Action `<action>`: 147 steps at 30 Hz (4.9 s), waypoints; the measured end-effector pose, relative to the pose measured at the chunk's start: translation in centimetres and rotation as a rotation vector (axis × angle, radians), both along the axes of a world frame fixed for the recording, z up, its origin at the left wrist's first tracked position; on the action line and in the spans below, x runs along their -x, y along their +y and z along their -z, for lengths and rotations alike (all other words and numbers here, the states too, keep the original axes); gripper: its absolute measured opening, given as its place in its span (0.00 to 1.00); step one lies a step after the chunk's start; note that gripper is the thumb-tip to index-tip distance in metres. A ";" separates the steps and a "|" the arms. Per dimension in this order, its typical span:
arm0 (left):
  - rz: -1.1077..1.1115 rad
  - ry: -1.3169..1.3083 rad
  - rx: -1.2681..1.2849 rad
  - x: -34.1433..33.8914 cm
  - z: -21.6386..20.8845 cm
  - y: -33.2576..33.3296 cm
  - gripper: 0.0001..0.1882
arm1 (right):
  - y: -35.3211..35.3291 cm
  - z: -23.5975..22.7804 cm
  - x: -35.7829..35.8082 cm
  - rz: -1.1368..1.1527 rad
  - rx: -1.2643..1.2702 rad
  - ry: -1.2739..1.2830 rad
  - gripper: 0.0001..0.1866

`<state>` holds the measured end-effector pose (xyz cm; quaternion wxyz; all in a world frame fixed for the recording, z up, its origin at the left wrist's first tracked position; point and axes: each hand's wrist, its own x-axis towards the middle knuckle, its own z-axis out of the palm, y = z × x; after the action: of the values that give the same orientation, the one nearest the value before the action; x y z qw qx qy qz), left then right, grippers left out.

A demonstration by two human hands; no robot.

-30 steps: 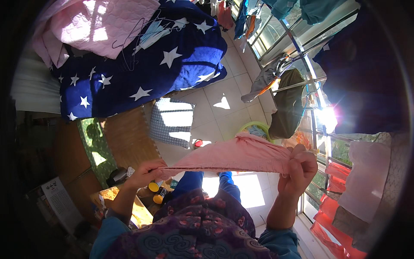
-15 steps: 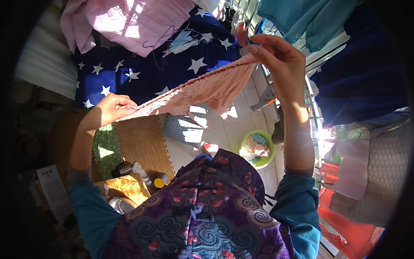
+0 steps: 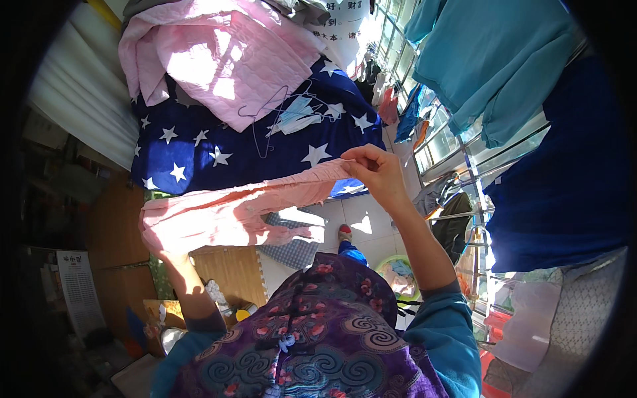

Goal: The person hangs several garments on a balcony clothesline using plastic hangers. They place a light blue hoodie, a pink long-sleeved top, and a pink bra on the line, adjusting each item before moving to the next.

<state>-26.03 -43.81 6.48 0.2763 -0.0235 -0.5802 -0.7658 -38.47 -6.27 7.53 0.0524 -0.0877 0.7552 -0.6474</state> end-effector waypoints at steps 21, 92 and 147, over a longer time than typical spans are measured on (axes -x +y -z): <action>-0.503 -0.483 0.006 9.6 4.1 12.4 0.42 | -13.8 40.7 35.8 -0.006 -0.499 -0.066 0.10; 0.875 0.367 0.576 7.0 -17.3 21.7 0.04 | 5.5 1.3 -22.5 -0.020 -0.880 0.253 0.15; 1.178 0.330 0.634 4.7 -14.8 41.4 0.11 | 28.3 -17.1 -45.8 1.255 -0.838 0.463 0.08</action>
<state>-30.73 -2.43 21.32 -0.1214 -0.5307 -0.6171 -0.5682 7.36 22.07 24.58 -0.4526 0.2492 0.8365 -0.1827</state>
